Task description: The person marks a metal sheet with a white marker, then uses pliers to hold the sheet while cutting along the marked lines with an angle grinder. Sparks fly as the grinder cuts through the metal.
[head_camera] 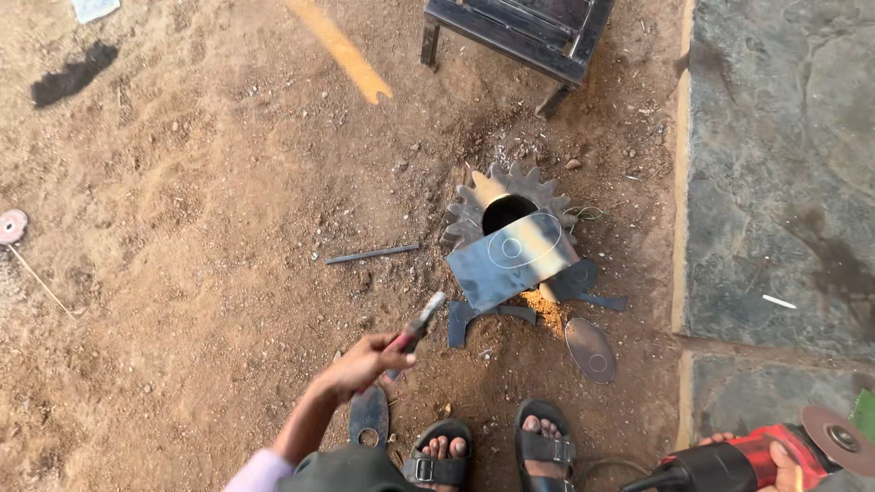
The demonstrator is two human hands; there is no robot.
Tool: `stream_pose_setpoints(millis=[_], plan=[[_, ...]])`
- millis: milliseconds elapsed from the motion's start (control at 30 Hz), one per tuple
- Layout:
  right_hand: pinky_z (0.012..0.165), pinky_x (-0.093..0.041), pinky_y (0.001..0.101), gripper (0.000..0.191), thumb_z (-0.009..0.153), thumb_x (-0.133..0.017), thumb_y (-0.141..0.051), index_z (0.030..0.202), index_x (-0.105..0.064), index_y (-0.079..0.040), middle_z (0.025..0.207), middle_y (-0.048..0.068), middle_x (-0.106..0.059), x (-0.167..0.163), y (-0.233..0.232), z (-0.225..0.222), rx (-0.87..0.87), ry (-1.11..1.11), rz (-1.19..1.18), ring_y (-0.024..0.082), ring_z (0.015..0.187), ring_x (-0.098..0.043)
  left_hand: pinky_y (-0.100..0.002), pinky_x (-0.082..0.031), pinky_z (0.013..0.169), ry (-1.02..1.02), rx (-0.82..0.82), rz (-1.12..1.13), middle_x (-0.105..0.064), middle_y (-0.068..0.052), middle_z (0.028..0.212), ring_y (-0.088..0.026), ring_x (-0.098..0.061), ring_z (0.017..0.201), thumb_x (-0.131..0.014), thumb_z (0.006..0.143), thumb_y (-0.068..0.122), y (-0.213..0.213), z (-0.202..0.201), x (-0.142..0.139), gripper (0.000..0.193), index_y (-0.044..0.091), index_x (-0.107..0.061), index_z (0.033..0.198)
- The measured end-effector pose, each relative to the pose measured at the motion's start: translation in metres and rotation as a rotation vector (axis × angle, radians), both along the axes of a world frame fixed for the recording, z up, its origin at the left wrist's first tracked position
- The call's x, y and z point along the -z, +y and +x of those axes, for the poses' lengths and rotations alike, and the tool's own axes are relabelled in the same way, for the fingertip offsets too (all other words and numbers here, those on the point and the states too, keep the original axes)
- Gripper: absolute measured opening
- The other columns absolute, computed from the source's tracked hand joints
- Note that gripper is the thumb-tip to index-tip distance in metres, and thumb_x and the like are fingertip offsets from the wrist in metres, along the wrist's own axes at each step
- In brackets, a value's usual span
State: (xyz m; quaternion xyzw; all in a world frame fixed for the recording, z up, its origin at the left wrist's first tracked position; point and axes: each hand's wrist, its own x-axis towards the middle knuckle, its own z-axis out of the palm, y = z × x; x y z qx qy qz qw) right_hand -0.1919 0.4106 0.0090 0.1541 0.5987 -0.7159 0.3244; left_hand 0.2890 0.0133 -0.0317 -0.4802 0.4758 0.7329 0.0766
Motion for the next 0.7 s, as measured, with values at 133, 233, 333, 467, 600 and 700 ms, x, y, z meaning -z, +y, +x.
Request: stream_pose_setpoints(millis=[133,233,333,467,600,700], plan=[[0.106,-0.049,0.0495,0.068,0.095,-0.063,-0.055,0.118,-0.050,0.008,0.117,0.018,-0.063,-0.013,0.006,0.003,-0.029,0.034,0.029,0.033,0.112,-0.063,-0.030,-0.045,0.085,-0.005,0.119,-0.062,-0.070,-0.003,0.100,-0.012,-0.062,0.093,-0.078,0.079,0.044,-0.022,-0.029,-0.009,0.068,0.010,-0.065,0.136],[0.104,-0.052,0.0514,0.066,0.095,-0.064,-0.053,0.120,-0.050,0.007,0.118,0.017,-0.063,-0.020,0.004,0.002,0.026,0.016,-0.009,0.033,0.111,-0.064,-0.037,-0.051,0.077,0.028,0.144,-0.090,-0.067,-0.008,0.093,-0.018,-0.061,0.080,-0.077,0.078,0.045,-0.029,-0.049,-0.015,0.067,0.011,-0.066,0.135],[0.100,-0.054,0.0539,0.061,0.097,-0.066,-0.046,0.125,-0.048,0.005,0.117,0.018,-0.063,-0.028,-0.005,-0.005,0.119,0.111,-0.034,0.034,0.108,-0.064,-0.039,-0.053,0.075,-0.003,0.236,-0.221,-0.069,-0.008,0.091,-0.018,-0.063,0.077,-0.075,0.081,0.047,-0.034,-0.063,-0.018,0.057,0.009,-0.068,0.123],[0.088,-0.054,0.0553,0.044,0.101,-0.063,-0.034,0.134,-0.047,-0.010,0.109,0.015,-0.060,-0.070,-0.013,-0.037,-0.059,0.334,0.115,0.033,0.097,-0.063,-0.042,-0.056,0.075,-0.065,0.287,-0.448,-0.067,-0.011,0.090,-0.021,-0.066,0.078,-0.074,0.085,0.046,-0.029,-0.072,-0.019,0.051,0.005,-0.057,0.112],[0.074,-0.053,0.0519,0.051,0.099,-0.069,-0.027,0.147,-0.056,-0.018,0.095,0.014,-0.062,-0.137,-0.039,-0.077,-0.352,0.502,0.300,0.031,0.083,-0.064,-0.044,-0.057,0.078,-0.207,0.254,-0.298,-0.069,-0.016,0.094,-0.026,-0.066,0.080,-0.068,0.089,0.050,-0.013,-0.076,-0.020,0.058,0.009,-0.047,0.123],[0.068,-0.052,0.0469,0.050,0.090,-0.077,-0.021,0.136,-0.064,-0.010,0.094,0.012,-0.065,-0.181,-0.068,-0.077,-0.557,0.611,0.540,0.027,0.078,-0.064,-0.041,-0.048,0.083,-0.035,0.209,-0.379,-0.069,-0.012,0.095,-0.021,-0.065,0.085,-0.065,0.085,0.050,-0.004,-0.083,-0.022,0.054,0.016,-0.060,0.127]])
